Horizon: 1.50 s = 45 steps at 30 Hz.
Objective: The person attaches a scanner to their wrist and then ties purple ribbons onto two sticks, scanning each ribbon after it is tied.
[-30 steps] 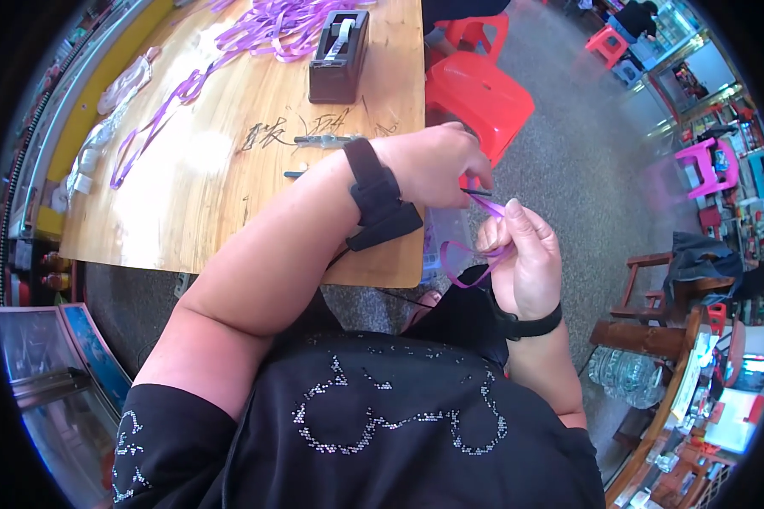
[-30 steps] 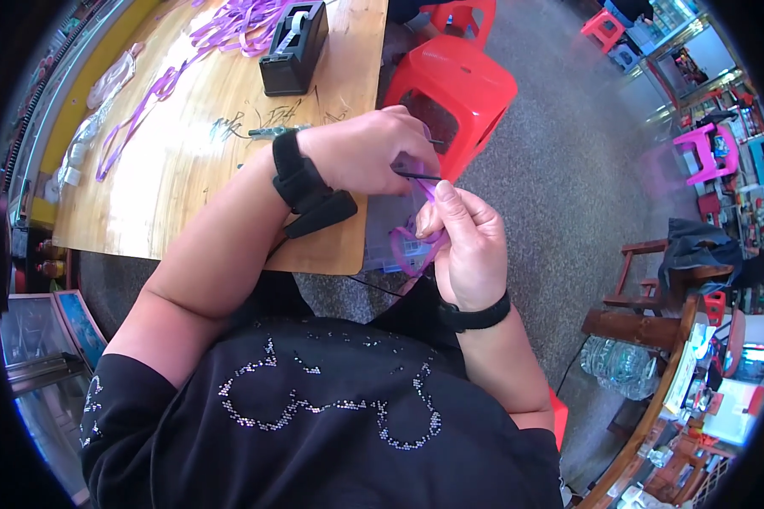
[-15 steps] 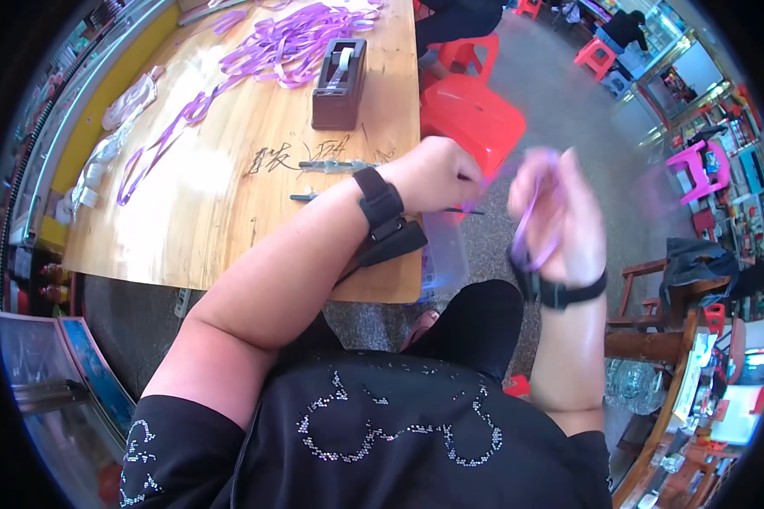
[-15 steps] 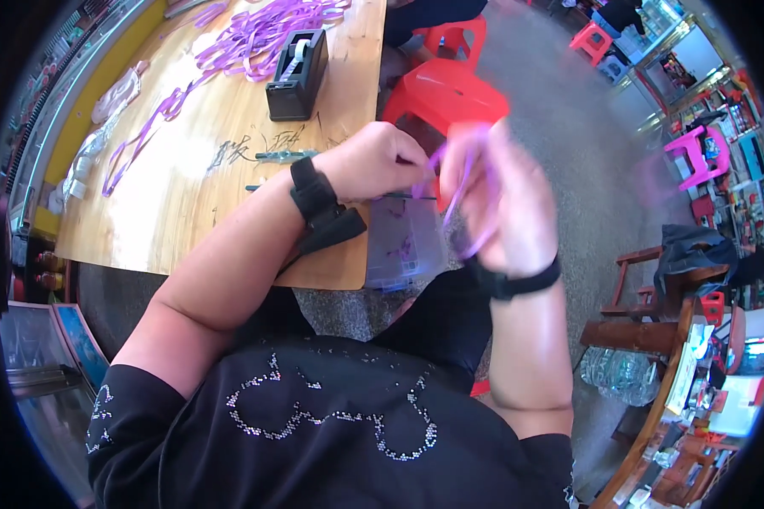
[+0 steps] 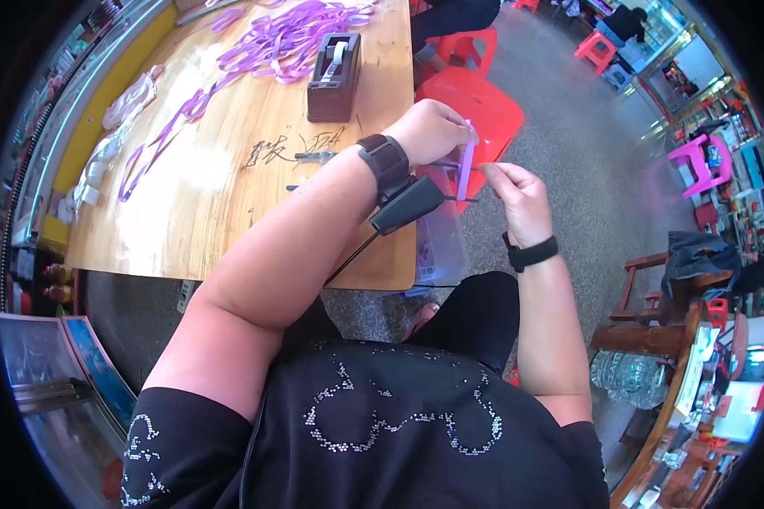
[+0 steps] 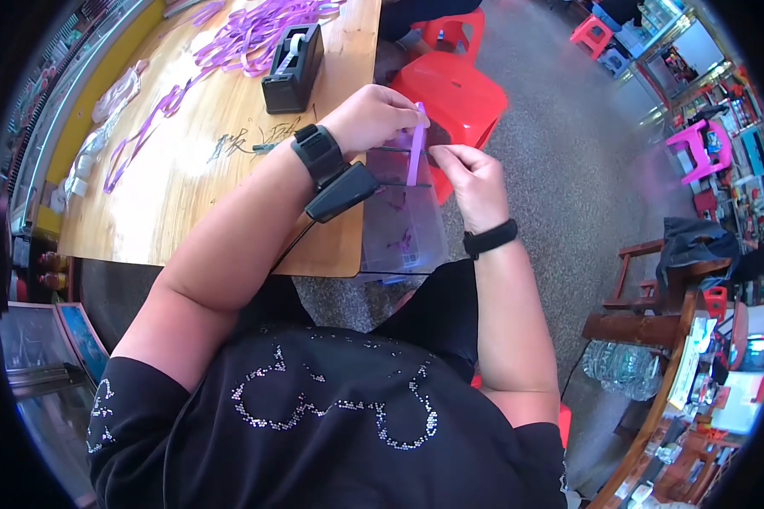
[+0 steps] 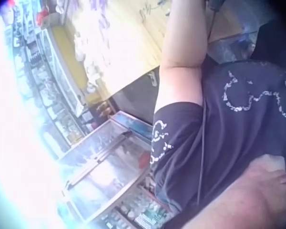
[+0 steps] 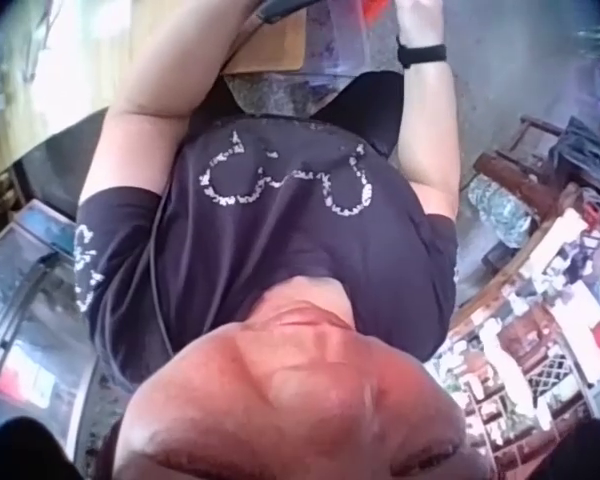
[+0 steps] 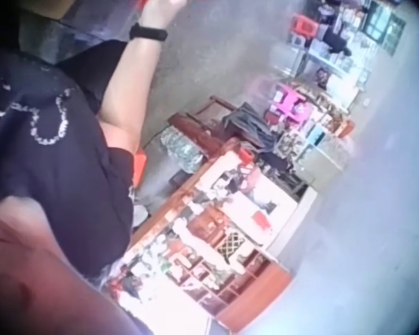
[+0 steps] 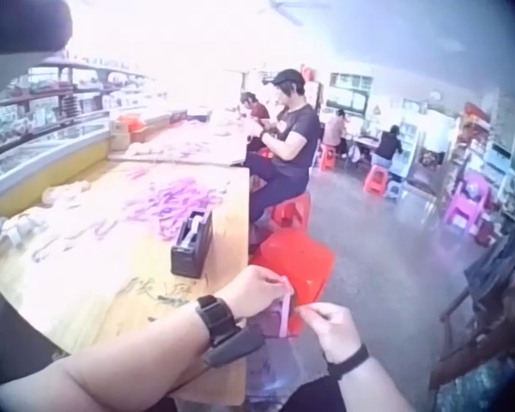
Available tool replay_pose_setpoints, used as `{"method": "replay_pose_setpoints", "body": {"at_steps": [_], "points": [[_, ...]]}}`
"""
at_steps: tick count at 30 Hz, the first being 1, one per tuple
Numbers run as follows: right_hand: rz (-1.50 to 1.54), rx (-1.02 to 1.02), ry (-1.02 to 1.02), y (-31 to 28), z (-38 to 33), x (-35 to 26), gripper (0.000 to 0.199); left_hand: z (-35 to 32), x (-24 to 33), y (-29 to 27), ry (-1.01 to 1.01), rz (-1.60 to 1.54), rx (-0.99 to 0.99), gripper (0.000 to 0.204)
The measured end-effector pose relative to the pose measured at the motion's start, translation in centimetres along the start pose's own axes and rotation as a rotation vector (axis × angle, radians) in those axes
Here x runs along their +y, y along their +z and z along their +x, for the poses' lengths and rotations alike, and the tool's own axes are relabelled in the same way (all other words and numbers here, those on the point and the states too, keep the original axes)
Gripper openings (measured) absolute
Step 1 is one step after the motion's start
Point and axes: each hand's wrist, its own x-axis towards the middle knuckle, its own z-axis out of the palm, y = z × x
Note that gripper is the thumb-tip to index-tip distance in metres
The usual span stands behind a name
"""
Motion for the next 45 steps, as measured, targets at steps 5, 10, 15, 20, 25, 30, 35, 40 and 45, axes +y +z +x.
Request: {"method": "replay_pose_setpoints", "body": {"at_steps": [5,10,15,20,25,30,35,40,45], "points": [[-0.046,-0.097,0.082,0.0,1.9,-0.8,0.018,0.8,1.6,0.3,0.082,0.157,0.025,0.022],[0.021,-0.205,0.125,-0.2,4.2,-0.1,0.011,0.8,0.6,0.3,0.126,0.222,0.095,0.021],[-0.028,-0.248,0.186,-0.4,5.8,0.9,0.012,-1.8,0.2,-1.0,0.247,0.444,0.185,0.017],[0.188,-0.288,0.276,-0.4,6.3,1.7,0.008,-2.3,-0.8,-0.7,0.343,0.523,0.066,0.015],[0.238,-0.3,0.349,-0.6,6.8,3.7,0.009,-1.7,-1.5,-0.3,0.429,0.536,0.018,0.015],[0.335,-0.209,0.394,0.6,6.5,3.7,0.005,-1.3,-1.1,-0.4,0.505,0.722,0.03,0.014],[0.436,-0.222,0.506,0.5,6.6,4.2,0.002,-1.2,-0.6,0.0,0.526,0.731,-0.035,0.012],[0.535,-0.19,0.554,0.4,6.4,6.0,0.006,-1.2,-0.5,0.7,0.466,0.74,-0.071,0.012],[0.382,-0.042,0.423,-1.0,5.2,8.0,0.013,-1.0,-0.5,0.6,0.421,0.712,-0.122,0.014]]}}
